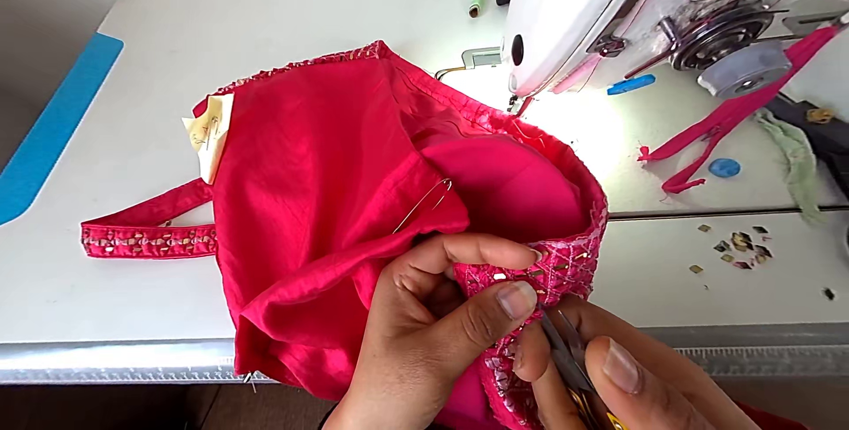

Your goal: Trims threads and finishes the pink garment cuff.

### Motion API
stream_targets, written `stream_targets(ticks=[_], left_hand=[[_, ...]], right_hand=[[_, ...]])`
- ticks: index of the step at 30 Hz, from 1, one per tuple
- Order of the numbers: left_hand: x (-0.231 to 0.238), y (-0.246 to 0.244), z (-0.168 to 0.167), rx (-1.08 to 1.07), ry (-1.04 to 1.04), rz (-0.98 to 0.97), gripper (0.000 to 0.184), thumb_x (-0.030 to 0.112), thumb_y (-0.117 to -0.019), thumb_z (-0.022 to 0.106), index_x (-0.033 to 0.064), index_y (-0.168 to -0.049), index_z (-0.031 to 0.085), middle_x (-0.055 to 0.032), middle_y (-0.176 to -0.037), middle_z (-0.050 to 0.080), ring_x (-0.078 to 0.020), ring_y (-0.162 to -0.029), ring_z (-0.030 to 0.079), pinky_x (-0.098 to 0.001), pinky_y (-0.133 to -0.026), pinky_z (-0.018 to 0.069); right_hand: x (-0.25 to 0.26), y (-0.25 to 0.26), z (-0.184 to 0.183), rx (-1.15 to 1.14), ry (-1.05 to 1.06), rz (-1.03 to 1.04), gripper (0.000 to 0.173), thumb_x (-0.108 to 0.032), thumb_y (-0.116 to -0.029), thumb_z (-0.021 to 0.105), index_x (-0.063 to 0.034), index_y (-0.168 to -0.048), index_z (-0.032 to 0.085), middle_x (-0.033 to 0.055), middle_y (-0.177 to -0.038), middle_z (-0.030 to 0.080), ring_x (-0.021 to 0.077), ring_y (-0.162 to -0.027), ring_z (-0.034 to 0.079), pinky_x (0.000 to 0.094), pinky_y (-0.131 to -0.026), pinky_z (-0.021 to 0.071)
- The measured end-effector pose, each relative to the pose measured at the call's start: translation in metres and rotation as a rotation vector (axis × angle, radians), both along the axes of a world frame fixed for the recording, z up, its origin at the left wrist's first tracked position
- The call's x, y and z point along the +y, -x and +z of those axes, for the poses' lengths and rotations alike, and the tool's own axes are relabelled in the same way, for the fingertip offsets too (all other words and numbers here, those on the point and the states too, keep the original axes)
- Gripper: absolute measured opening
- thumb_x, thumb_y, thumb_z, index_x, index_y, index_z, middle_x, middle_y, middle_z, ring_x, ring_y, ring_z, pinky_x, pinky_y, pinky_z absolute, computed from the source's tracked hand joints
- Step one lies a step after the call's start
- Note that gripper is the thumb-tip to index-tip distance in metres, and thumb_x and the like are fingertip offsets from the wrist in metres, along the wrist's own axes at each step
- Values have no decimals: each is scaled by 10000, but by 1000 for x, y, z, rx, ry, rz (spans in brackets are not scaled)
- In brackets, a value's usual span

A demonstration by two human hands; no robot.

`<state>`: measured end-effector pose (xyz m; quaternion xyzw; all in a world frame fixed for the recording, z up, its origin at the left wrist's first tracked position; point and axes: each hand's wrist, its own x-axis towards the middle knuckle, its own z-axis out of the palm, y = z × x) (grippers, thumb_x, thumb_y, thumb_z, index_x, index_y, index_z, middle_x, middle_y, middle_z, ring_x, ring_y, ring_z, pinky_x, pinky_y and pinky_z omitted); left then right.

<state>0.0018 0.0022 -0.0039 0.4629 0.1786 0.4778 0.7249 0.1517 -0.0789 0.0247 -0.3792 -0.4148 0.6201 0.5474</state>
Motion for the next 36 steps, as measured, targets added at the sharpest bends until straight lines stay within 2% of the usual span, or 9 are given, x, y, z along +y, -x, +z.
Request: stream_targets(ticks=[11, 19, 30, 36], left_hand=[[0, 0, 0, -16, 17, -5, 197, 102, -975, 677, 66, -1163, 726, -37, -942, 742, -20, -817, 695, -185, -763, 582], [0, 0, 0, -4, 1, -3, 196, 96, -974, 676, 71, -1163, 723, -28, -969, 744, -17, -856, 699, -184, -787, 582], [-1, 0, 1, -10, 0, 4, 196, 87, -974, 673, 65, -1163, 718, -29, -980, 749, -25, -874, 706, -196, -809, 586], [0, 1, 1, -16, 2, -2, 191, 99, -979, 668, 73, -1161, 722, -25, -993, 748, -24, -892, 702, -194, -824, 580]], right_hand=[[0, 1, -2, 63, 0, 9, 315, -315, -1130, 349, -122, -1073, 591, -133, -699, 500, -79, -552, 459, 100, -459, 380], [1, 3, -2, 99, 3, -5, 306, -320, -1126, 367, -128, -1063, 596, -133, -694, 504, -83, -552, 460, 95, -458, 379], [3, 12, -3, -87, -70, -114, 346, -300, -1135, 331, -100, -979, 567, -96, -681, 502, -76, -559, 476, 99, -470, 394], [2, 12, -5, 23, -53, -80, 329, -315, -1132, 341, -116, -1015, 575, -106, -694, 510, -70, -557, 474, 108, -464, 390]])
